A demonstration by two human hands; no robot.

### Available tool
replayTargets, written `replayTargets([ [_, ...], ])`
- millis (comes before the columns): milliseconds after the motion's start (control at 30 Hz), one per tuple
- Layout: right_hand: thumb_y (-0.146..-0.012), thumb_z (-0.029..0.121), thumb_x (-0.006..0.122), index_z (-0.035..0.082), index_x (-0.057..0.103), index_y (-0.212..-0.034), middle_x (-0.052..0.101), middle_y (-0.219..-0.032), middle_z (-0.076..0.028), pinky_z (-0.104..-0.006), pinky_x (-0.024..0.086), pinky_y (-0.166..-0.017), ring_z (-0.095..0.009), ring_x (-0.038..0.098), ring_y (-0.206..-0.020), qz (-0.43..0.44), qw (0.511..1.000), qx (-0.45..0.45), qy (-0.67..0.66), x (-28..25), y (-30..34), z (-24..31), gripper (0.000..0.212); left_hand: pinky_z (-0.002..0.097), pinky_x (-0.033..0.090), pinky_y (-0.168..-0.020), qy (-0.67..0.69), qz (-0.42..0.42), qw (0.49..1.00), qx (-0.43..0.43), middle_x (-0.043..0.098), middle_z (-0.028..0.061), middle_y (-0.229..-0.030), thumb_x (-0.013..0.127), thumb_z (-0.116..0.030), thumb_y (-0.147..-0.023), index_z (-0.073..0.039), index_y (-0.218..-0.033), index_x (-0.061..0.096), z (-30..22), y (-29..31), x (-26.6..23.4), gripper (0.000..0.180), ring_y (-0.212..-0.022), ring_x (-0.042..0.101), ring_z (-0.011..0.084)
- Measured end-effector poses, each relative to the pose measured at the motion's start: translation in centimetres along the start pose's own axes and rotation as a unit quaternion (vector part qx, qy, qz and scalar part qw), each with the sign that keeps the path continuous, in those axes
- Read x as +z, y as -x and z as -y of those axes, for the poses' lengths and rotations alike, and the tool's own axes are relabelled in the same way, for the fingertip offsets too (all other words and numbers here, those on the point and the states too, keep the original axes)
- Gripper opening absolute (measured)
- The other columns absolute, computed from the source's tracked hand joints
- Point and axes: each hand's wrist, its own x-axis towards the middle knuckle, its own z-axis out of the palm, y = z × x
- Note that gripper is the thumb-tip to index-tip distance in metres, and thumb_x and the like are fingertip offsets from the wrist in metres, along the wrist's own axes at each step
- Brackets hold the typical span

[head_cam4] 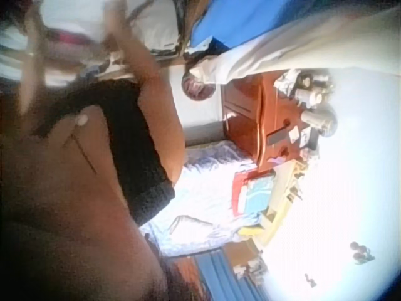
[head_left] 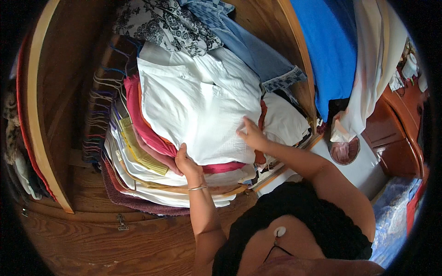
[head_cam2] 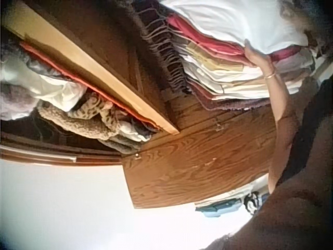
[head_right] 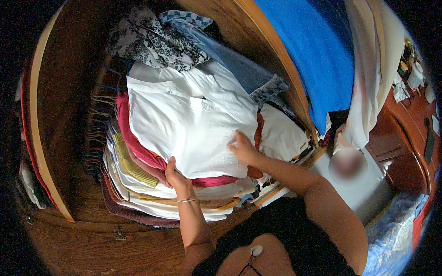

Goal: The person organizes clothes in a wardrobe by shifting items on hangers, folding a white garment, and drawing a decorative fabric cover across the shelves.

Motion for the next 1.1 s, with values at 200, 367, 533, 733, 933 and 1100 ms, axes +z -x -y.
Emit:
replayTargets([
  [200, -0.083, 0.008, 0.059, -0.003, 0.033, -0.137, 0.041, -0.137, -0.023, -0.0369, 0.033, -0.106, -0.034, 0.040, -0.127, -0.085, 0.973, -0.215, 0.008, -4.5, -7.6, 7.6, 0.061, 0.0400, 0.046, -0.091, 0.020, 0.043, 0.998, -0.035, 0.057, 0.0170, -0.114, 0.056, -0.022, -0.084, 0.008, -0.117, 0.050, -0.9, 1.1, -0.2, 0.045, -0.105, 0.056, 0.0304],
  [367, -0.080, 0.011, 0.064, 0.005, 0.047, -0.128, 0.059, -0.113, -0.015, -0.0366, 0.044, -0.091, -0.027, 0.057, -0.106, -0.033, 0.967, -0.231, -0.100, -5.0, -11.1, 17.6, 0.052, 0.0364, 0.048, -0.087, -0.015, 0.079, 0.997, -0.013, 0.061, 0.0152, -0.108, 0.058, -0.020, -0.083, 0.008, -0.111, 0.055, -1.0, 1.6, 0.1, 0.040, -0.097, 0.061, 0.0273],
  [533, -0.073, 0.005, 0.063, 0.008, 0.063, -0.102, 0.060, -0.098, -0.011, -0.0353, 0.044, -0.085, -0.026, 0.057, -0.096, -0.023, 0.935, -0.354, -0.005, -2.9, -8.2, 21.8, 0.029, 0.0314, 0.047, -0.082, -0.060, 0.083, 0.994, 0.032, 0.065, 0.0105, -0.098, 0.061, -0.004, -0.079, 0.006, -0.095, 0.064, -0.9, 1.9, 0.3, 0.019, -0.088, 0.060, 0.0174],
  [733, -0.079, 0.024, 0.071, -0.002, 0.042, -0.129, 0.054, -0.121, -0.025, -0.0368, 0.044, -0.092, -0.035, 0.054, -0.111, -0.117, 0.975, -0.035, -0.183, -4.6, -13.7, 20.8, 0.063, 0.0304, 0.047, -0.082, -0.030, 0.067, 0.997, -0.012, 0.066, 0.0106, -0.097, 0.061, -0.003, -0.078, 0.006, -0.094, 0.064, -1.3, 1.6, 0.4, 0.019, -0.087, 0.061, 0.0185],
  [933, -0.080, 0.015, 0.066, 0.001, 0.058, -0.111, 0.061, -0.094, -0.014, -0.0372, 0.047, -0.073, -0.029, 0.060, -0.084, -0.107, 0.927, -0.346, -0.097, -2.7, -8.2, 21.0, 0.035, 0.0288, 0.047, -0.081, -0.055, 0.058, 0.997, -0.012, 0.065, 0.0110, -0.096, 0.060, -0.004, -0.079, 0.007, -0.095, 0.063, -0.9, 1.6, -0.1, 0.020, -0.089, 0.061, 0.0185],
  [1100, -0.078, 0.010, 0.060, -0.003, 0.045, -0.128, 0.053, -0.101, -0.013, -0.0401, 0.041, -0.081, -0.028, 0.052, -0.092, -0.039, 0.912, -0.408, 0.036, -1.1, -4.3, 22.8, 0.054, 0.0285, 0.048, -0.081, -0.059, 0.056, 0.993, 0.087, 0.065, 0.0072, -0.095, 0.056, -0.006, -0.083, 0.005, -0.104, 0.062, -1.2, 3.2, 3.3, 0.024, -0.092, 0.061, 0.0162],
])
